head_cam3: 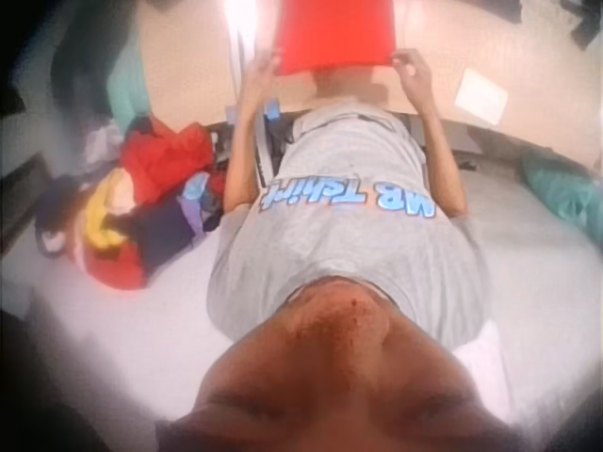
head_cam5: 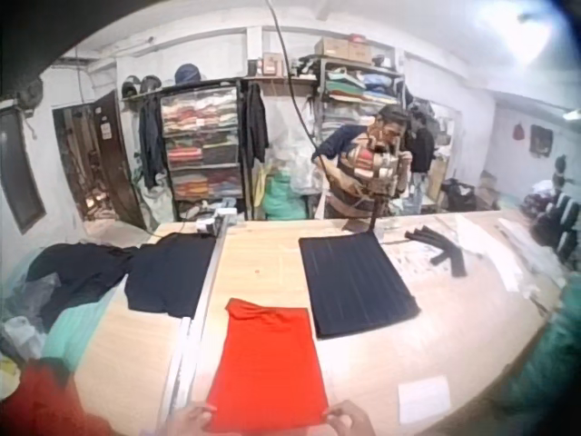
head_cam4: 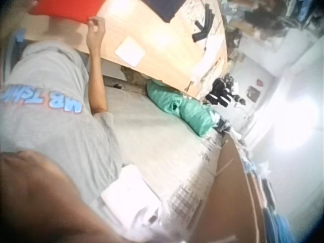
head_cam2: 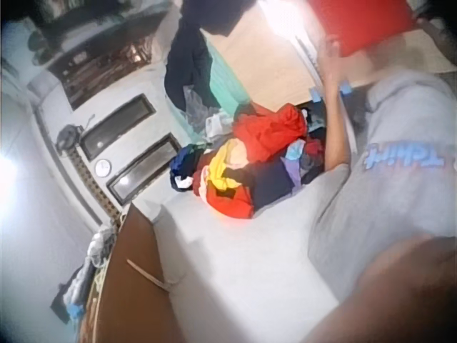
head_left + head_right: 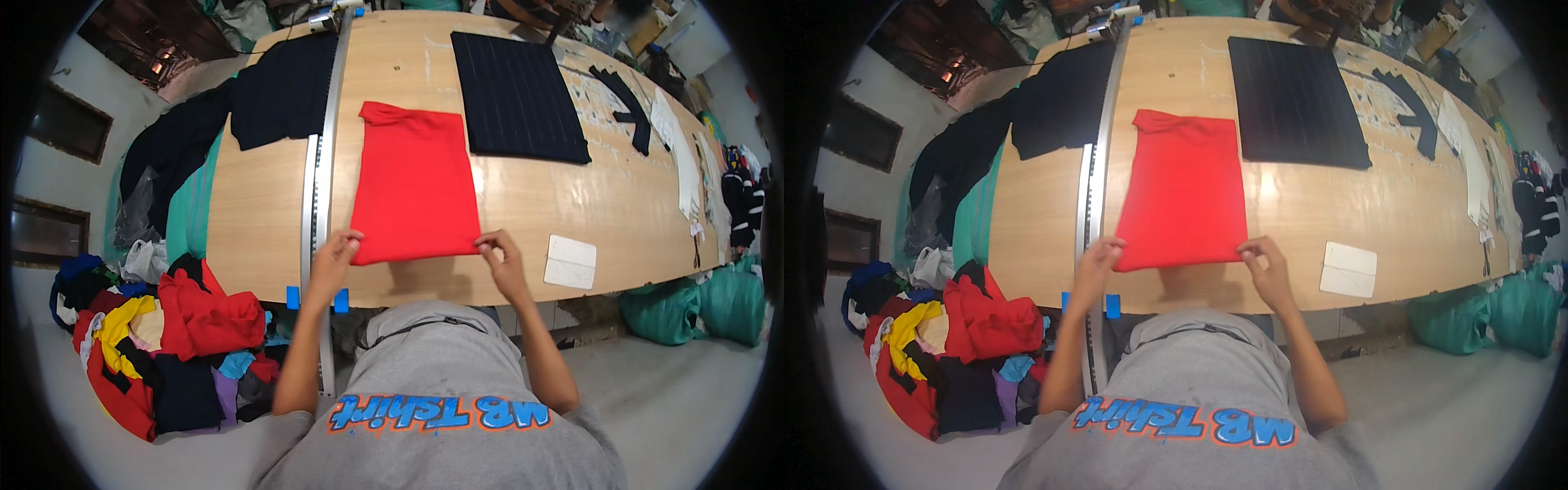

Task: The person folds a red fabric piece on a table, aligns a white paper template on it, and uses scissors to cut the fabric into rectangular strips. The cut pieces remain on the table.

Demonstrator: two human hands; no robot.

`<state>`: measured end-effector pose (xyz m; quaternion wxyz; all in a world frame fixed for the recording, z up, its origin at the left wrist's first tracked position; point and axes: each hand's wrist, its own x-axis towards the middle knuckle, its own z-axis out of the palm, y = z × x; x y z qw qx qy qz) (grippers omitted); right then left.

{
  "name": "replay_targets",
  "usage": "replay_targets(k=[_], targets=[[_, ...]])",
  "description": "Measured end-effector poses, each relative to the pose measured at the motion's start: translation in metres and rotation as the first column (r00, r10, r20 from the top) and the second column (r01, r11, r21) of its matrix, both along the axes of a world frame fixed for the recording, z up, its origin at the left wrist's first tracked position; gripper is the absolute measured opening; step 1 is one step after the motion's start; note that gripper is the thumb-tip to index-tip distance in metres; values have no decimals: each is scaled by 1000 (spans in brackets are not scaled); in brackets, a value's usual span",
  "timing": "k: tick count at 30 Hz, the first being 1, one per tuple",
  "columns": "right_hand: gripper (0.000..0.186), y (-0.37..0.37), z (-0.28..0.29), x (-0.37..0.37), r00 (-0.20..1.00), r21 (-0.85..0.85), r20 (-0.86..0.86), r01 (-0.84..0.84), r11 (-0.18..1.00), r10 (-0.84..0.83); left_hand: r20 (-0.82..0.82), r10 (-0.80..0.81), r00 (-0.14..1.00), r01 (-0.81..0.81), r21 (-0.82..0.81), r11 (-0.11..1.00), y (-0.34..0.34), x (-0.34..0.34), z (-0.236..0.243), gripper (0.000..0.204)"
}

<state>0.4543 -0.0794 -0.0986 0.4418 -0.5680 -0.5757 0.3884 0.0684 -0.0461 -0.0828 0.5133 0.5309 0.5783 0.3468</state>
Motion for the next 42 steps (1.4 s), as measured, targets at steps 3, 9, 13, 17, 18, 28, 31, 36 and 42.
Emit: replay_targets(k=[3,9,13,17,18,28,31,36,42], targets=[[11,-44,-95,1,998,-211,-20,50,976,-56,4,181,983,-175,-246,953,-56,17,-120,29],[26,-79,-130,3,998,-412,-34,27,911,-45,145,211,967,-160,-300,940,-99,15,-156,48],[39,-88,-129,1,981,-563,-126,51,825,-147,74,127,989,-86,-411,908,-103,10,-148,50],[38,-96,-136,6,977,-671,-84,91,736,-197,277,58,959,103,-532,841,-100,9,-135,44],[37,-97,-137,12,978,-718,-63,96,690,-201,342,42,939,172,-570,804,-99,8,-131,44],[12,-96,-93,119,882,-285,373,405,869,-289,-187,-343,920,286,-277,918,1,46,-117,33],[9,-103,-129,144,825,-214,468,453,865,-316,-373,-91,923,172,187,967,111,96,-105,36],[14,-65,-131,127,856,-373,379,490,788,-353,-611,109,784,219,438,872,278,106,-147,39],[25,-86,-144,131,800,-379,494,550,744,-340,-725,-183,664,533,287,796,292,111,-179,45]])
